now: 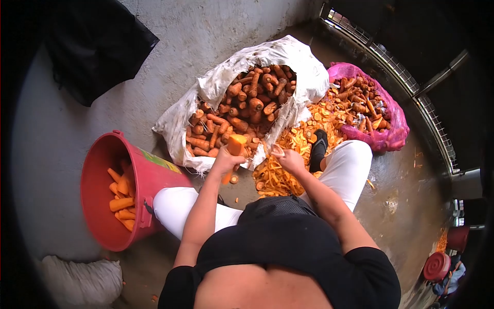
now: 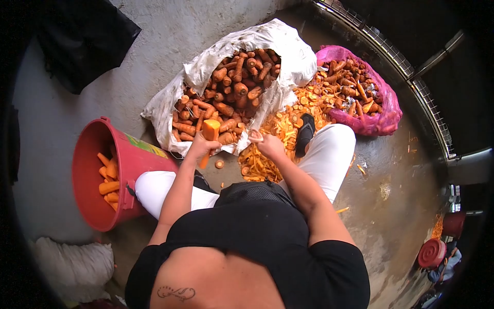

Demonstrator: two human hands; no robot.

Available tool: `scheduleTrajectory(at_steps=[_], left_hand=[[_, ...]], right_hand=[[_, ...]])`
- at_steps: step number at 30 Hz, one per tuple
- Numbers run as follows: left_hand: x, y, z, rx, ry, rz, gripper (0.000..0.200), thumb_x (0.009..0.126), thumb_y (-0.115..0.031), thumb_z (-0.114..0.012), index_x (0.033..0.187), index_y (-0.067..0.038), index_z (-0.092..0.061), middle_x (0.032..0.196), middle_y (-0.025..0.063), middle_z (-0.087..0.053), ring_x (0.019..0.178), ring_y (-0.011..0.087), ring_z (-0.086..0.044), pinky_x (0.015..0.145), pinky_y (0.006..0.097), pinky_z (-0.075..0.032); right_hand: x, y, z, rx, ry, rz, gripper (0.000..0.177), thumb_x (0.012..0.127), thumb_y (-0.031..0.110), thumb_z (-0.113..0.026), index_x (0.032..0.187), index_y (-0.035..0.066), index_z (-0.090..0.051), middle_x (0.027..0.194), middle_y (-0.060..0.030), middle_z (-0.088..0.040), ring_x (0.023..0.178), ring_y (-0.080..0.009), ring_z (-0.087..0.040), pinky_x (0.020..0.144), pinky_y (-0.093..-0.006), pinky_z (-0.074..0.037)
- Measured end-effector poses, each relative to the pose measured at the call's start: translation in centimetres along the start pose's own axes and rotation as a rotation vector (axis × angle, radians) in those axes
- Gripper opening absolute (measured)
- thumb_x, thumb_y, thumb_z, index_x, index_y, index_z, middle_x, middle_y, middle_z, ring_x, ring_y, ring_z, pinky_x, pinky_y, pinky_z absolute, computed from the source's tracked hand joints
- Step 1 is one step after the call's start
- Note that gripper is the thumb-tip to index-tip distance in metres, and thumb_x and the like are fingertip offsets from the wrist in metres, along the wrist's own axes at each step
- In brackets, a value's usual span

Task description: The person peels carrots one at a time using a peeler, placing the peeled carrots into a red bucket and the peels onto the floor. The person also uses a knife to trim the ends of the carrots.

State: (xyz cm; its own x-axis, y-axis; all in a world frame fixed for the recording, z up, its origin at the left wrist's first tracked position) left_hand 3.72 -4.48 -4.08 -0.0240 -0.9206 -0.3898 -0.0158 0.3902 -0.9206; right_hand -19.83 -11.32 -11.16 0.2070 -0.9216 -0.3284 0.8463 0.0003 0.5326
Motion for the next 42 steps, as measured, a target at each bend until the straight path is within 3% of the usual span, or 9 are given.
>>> scheduleTrajectory(at_steps=[4,8,15,19,22,26,30,31,42], left_hand=[[-0.6,-0.4,-0.6,-0.276,0.037,0.032,0.028,0.071,-0.007,-0.076,0.088,-0.006,-0.054,0.066,-0.0008,-0.053,0.050,0.0082,-0.053,0.044,0.0237,-0.041],[-0.4,-0.1,-1.1,-0.291,-0.013,0.082,0.039,0.077,-0.021,-0.076,0.103,-0.001,-0.055,0.078,0.0029,-0.056,0.060,0.0088,-0.054,0.054,0.0229,-0.048],[-0.4,0.7,-1.3,-0.276,0.003,0.113,0.036,0.081,-0.018,-0.071,0.109,-0.003,-0.053,0.078,0.0033,-0.057,0.059,0.0081,-0.054,0.056,0.0210,-0.048],[0.0,2.1,-1.1,-0.258,0.096,0.140,0.030,0.076,-0.017,-0.075,0.097,-0.003,-0.059,0.070,0.0001,-0.057,0.052,0.0078,-0.052,0.052,0.0215,-0.046],[-0.9,0.5,-1.6,-0.204,0.162,0.012,0.027,0.072,-0.013,-0.075,0.094,-0.003,-0.061,0.072,0.0005,-0.059,0.055,0.0088,-0.053,0.054,0.0227,-0.046],[-1.3,0.0,-1.5,-0.118,0.124,-0.115,0.025,0.068,-0.004,-0.072,0.091,-0.004,-0.062,0.076,-0.0012,-0.061,0.065,0.0088,-0.058,0.062,0.0243,-0.048],[-1.3,-0.3,-2.1,-0.053,0.070,-0.216,0.026,0.066,0.001,-0.071,0.091,-0.005,-0.062,0.080,-0.0032,-0.063,0.072,0.0068,-0.058,0.067,0.0249,-0.048],[-1.0,0.0,-2.0,-0.034,0.078,-0.230,0.026,0.066,0.001,-0.071,0.090,-0.005,-0.063,0.080,-0.0037,-0.063,0.073,0.0059,-0.057,0.067,0.0247,-0.048],[-0.3,0.2,-2.3,0.051,0.155,-0.233,0.031,0.064,0.002,-0.069,0.095,-0.003,-0.066,0.085,-0.0022,-0.065,0.077,0.0063,-0.058,0.073,0.0238,-0.047]], right_hand=[[0.1,-3.7,-1.9,0.455,0.204,-0.285,0.055,0.087,0.059,-0.052,0.094,0.007,-0.069,0.057,-0.0078,-0.053,0.049,-0.0161,-0.052,0.050,-0.0306,-0.041],[-0.9,-2.8,-1.2,0.629,0.229,-0.315,0.064,0.085,0.060,-0.052,0.070,-0.002,-0.061,0.062,-0.0097,-0.058,0.052,-0.0180,-0.054,0.051,-0.0321,-0.043],[-1.3,-0.6,-0.5,0.642,0.225,-0.234,0.067,0.084,0.064,-0.052,0.076,-0.001,-0.062,0.057,-0.0089,-0.055,0.051,-0.0165,-0.053,0.050,-0.0313,-0.042],[-1.4,1.8,0.4,0.593,0.138,-0.070,0.056,0.088,0.054,-0.054,0.085,-0.001,-0.065,0.060,-0.0107,-0.059,0.055,-0.0178,-0.058,0.055,-0.0312,-0.044],[-3.2,5.7,3.0,0.571,-0.040,0.374,0.042,0.093,0.042,-0.055,0.076,0.004,-0.060,0.057,0.0005,-0.050,0.050,-0.0077,-0.046,0.048,-0.0252,-0.036],[-5.1,7.8,4.9,0.394,-0.082,0.635,0.031,0.090,0.033,-0.060,0.088,0.003,-0.066,0.061,-0.0088,-0.058,0.054,-0.0098,-0.048,0.053,-0.0289,-0.042],[-6.5,9.3,6.9,0.089,-0.098,0.867,0.027,0.086,0.033,-0.063,0.091,0.007,-0.070,0.064,-0.0140,-0.059,0.056,-0.0252,-0.060,0.055,-0.0347,-0.047],[-6.6,9.4,7.1,0.116,-0.125,0.878,0.034,0.084,0.048,-0.060,0.085,0.015,-0.070,0.063,-0.0124,-0.060,0.058,-0.0311,-0.060,0.053,-0.0408,-0.046],[-7.1,10.3,8.3,0.002,-0.180,0.944,0.035,0.083,0.049,-0.061,0.080,0.016,-0.069,0.059,-0.0091,-0.059,0.055,-0.0296,-0.060,0.049,-0.0409,-0.044]])
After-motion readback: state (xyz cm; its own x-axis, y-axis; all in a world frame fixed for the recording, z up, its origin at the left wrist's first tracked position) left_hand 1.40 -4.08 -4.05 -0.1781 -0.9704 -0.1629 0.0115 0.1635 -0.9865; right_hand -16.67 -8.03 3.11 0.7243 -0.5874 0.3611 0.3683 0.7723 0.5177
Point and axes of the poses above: each hand's wrist, its own x-axis towards the middle knuckle, its own z-axis out of the back of the hand, y = z × x, the point moved 6 cm from there along x, towards the middle knuckle
